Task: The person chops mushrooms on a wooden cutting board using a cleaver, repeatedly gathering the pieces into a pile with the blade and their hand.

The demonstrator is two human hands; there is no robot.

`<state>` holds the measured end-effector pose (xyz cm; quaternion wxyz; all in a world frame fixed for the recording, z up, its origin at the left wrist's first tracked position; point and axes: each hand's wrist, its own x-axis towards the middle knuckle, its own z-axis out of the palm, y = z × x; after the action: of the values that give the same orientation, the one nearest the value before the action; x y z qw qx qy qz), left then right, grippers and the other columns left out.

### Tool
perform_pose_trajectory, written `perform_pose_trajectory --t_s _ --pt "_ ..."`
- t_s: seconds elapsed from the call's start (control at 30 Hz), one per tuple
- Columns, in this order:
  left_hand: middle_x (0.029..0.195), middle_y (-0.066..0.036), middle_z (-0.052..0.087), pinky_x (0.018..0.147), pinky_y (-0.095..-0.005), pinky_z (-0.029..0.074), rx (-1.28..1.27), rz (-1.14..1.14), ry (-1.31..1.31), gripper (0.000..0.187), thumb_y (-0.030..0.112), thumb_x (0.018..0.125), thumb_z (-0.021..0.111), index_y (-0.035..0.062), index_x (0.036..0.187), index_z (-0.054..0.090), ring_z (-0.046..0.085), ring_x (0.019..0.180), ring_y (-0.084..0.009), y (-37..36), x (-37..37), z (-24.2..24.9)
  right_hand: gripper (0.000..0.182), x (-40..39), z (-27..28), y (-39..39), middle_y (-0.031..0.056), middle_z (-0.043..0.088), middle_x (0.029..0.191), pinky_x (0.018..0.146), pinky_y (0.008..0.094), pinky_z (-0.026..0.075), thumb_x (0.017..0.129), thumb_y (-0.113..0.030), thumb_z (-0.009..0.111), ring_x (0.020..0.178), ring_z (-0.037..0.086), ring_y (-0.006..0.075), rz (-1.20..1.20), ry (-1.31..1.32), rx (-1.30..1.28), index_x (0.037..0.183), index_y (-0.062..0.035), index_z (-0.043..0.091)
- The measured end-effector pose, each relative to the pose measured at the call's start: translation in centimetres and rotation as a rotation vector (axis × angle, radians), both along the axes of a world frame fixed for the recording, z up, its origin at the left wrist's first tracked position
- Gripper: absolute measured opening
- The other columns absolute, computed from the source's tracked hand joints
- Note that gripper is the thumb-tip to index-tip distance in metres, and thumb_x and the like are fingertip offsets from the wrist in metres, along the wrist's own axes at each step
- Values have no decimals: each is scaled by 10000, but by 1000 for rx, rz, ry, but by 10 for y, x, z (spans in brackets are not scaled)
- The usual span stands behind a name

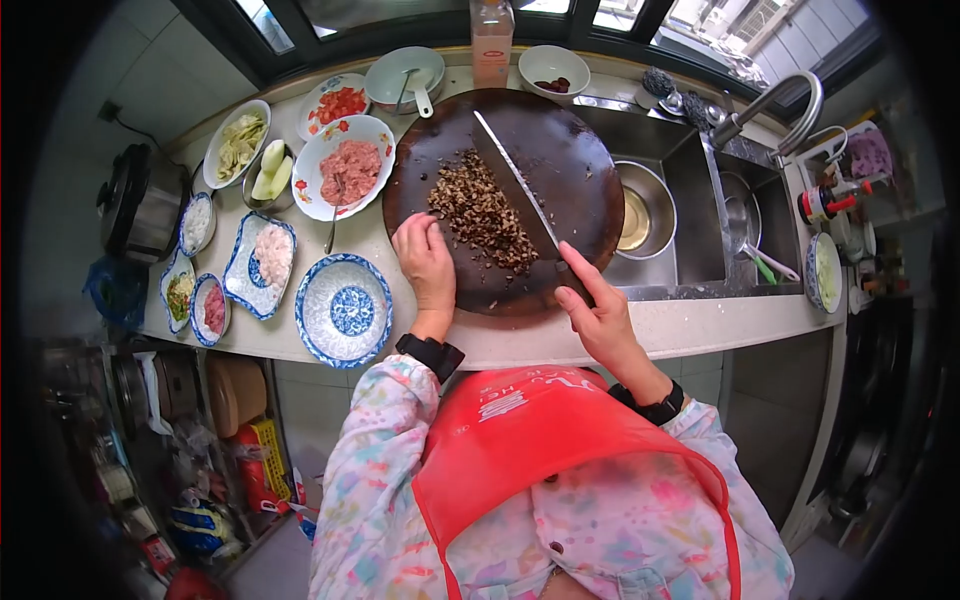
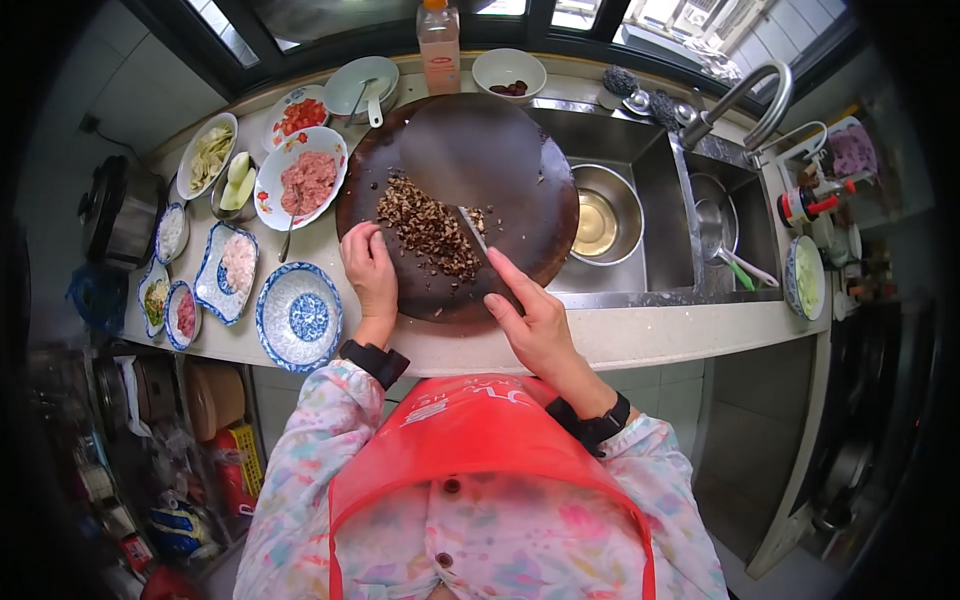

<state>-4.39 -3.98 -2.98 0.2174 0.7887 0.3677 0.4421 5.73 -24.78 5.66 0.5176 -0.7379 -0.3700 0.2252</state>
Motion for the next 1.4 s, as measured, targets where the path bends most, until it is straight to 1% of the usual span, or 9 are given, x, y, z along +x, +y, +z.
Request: perform_pose_trajectory --t_s 0.33,0.47,0.6,0.67,0.8,0.87,0.97,1.07,1.4 --pt "941 -131 586 822 -395 419 -83 124 -53 75 72 852 528 19 888 568 528 911 -308 2 -8 -18 425 39 -4 58 199 634 985 769 368 474 867 -231 564 863 624 349 67 34 -162 1287 -222 499" --pt "951 -130 584 836 -400 412 -156 115 -94 92 77 857 513 19 903 568 524 924 -306 5 -5 -18 436 36 8 53 198 641 892 725 401 478 864 -243 558 824 616 371 124 -309 -95 1293 -255 488" --pt "1035 -145 580 906 -399 388 -154 14 -77 159 84 864 489 13 983 567 511 1012 -318 22 13 -7 451 40 -3 54 191 647 902 712 398 478 867 -223 557 809 621 365 104 -247 -266 1308 -255 471" --pt "1078 -155 577 940 -397 377 -153 -29 -52 196 91 868 485 11 1027 564 501 1060 -329 33 22 -7 479 45 15 56 190 652 924 730 396 479 871 -208 557 821 620 369 114 129 -356 1332 -268 441" --pt "1244 -184 512 1042 -434 292 -105 -62 78 330 161 889 473 3 1176 515 407 1215 -374 57 44 -14 448 46 -18 48 191 634 1036 796 357 474 862 -197 582 929 632 319 91 -255 -31 1300 -208 487" --pt "1263 -188 498 1045 -478 268 -24 53 281 353 204 900 456 1 1183 515 403 1219 -377 56 54 -26 447 51 -22 49 169 656 979 800 337 474 860 -192 589 875 652 265 79 -201 -231 1296 -177 493" --pt "1241 -193 511 1031 -463 292 -128 -154 162 366 229 921 427 -2 1192 512 435 1181 -369 29 72 -17 471 61 10 52 0 556 649 477 250 427 870 -148 573 484 453 85 115 340 -250 1326 -218 477" --pt "1202 -189 539 1010 -409 336 -324 -291 50 351 213 922 430 -5 1187 505 481 1138 -342 4 76 9 464 69 9 38 -32 482 608 397 205 338 877 -131 568 433 381 37 78 403 -84 1323 -227 484" --pt "1114 -152 608 921 -357 424 -60 -367 269 273 142 846 533 30 1080 618 540 1061 -304 111 112 2 503 118 -28 -17 42 524 633 333 200 326 910 -134 527 385 446 90 -148 650 31 1381 -126 353"
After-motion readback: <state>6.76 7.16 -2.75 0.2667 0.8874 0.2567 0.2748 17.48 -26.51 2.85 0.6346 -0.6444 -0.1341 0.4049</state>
